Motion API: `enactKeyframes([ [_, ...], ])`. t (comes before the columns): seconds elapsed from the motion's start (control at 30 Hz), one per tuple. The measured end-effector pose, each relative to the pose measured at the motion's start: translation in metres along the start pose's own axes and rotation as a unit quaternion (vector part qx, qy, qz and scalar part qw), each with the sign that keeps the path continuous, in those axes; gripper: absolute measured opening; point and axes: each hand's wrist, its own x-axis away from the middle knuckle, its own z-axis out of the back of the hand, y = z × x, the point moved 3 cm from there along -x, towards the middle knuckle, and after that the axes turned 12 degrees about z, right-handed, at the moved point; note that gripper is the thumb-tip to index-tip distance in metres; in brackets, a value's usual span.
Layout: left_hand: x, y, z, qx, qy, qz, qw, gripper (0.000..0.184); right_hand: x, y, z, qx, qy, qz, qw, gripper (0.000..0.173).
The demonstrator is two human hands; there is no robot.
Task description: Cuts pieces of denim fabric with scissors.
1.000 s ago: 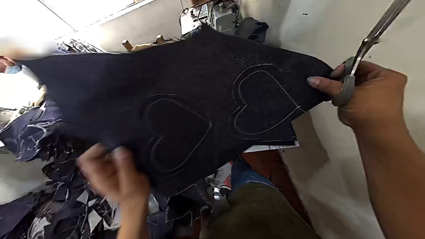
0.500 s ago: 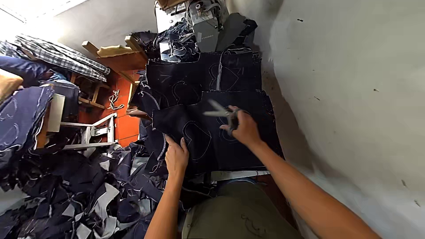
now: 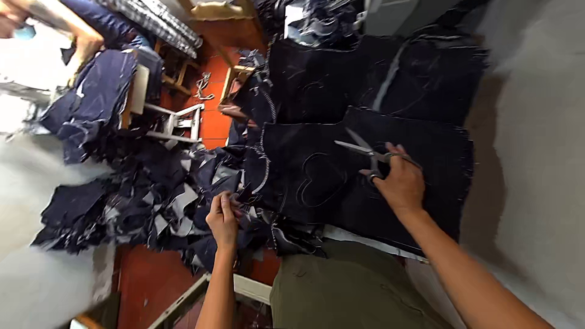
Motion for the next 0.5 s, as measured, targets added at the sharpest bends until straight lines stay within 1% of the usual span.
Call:
enactKeyframes([
  [0.03, -0.001, -0.034, 0.001, -0.123, -0.046, 0.094, 0.987, 0.039, 0.0, 0.0, 0.0, 0.001, -0.001, -0.005, 1.0, 0.08],
  [0.07, -0.002, -0.068, -0.011, -0.213, -0.134, 0.146, 0.957, 0.041, 0.0, 0.001, -0.001, 0.005, 0.003, -0.005, 1.0, 0.081],
  [0.1, 0.001, -0.1, -0.032, -0.257, -0.221, 0.14, 0.931, 0.04, -0.001, 0.001, -0.001, 0.01, 0.006, 0.001, 1.0, 0.082],
  [0.13, 0.007, -0.124, -0.053, -0.25, -0.274, 0.094, 0.924, 0.038, 0.0, 0.002, -0.001, 0.015, 0.006, 0.007, 1.0, 0.082],
  [0.17, 0.013, -0.136, -0.072, -0.206, -0.275, 0.046, 0.938, 0.036, 0.0, 0.003, 0.0, 0.021, 0.003, 0.015, 1.0, 0.081],
  [0.2, 0.015, -0.139, -0.087, -0.152, -0.236, 0.015, 0.96, 0.033, 0.0, 0.004, 0.0, 0.029, 0.0, 0.022, 0.999, 0.08],
  [0.23, 0.014, -0.135, -0.099, -0.11, -0.195, 0.005, 0.974, 0.032, -0.001, 0.004, 0.0, 0.036, -0.004, 0.028, 0.999, 0.081],
  [0.27, 0.012, -0.128, -0.108, -0.093, -0.178, 0.012, 0.98, 0.033, -0.001, 0.003, 0.001, 0.042, -0.008, 0.033, 0.999, 0.082],
  [0.3, 0.009, -0.121, -0.113, -0.099, -0.183, 0.019, 0.978, 0.038, -0.001, 0.003, 0.001, 0.046, -0.013, 0.034, 0.998, 0.083],
  [0.33, 0.006, -0.115, -0.116, -0.128, -0.211, 0.014, 0.969, 0.04, -0.001, 0.004, 0.0, 0.051, -0.016, 0.031, 0.998, 0.083],
  [0.37, 0.003, -0.112, -0.117, -0.171, -0.259, 0.002, 0.95, 0.037, 0.0, 0.004, 0.0, 0.053, -0.019, 0.028, 0.998, 0.084],
  [0.43, 0.002, -0.116, -0.111, -0.244, -0.359, -0.045, 0.899, 0.038, -0.001, 0.001, 0.001, 0.05, -0.023, 0.022, 0.998, 0.083],
  [0.47, 0.003, -0.12, -0.106, -0.268, -0.389, -0.061, 0.879, 0.036, -0.002, -0.001, 0.001, 0.047, -0.024, 0.023, 0.998, 0.082],
  [0.5, 0.005, -0.124, -0.098, -0.283, -0.406, -0.061, 0.867, 0.035, -0.002, -0.002, 0.001, 0.044, -0.023, 0.027, 0.998, 0.08],
])
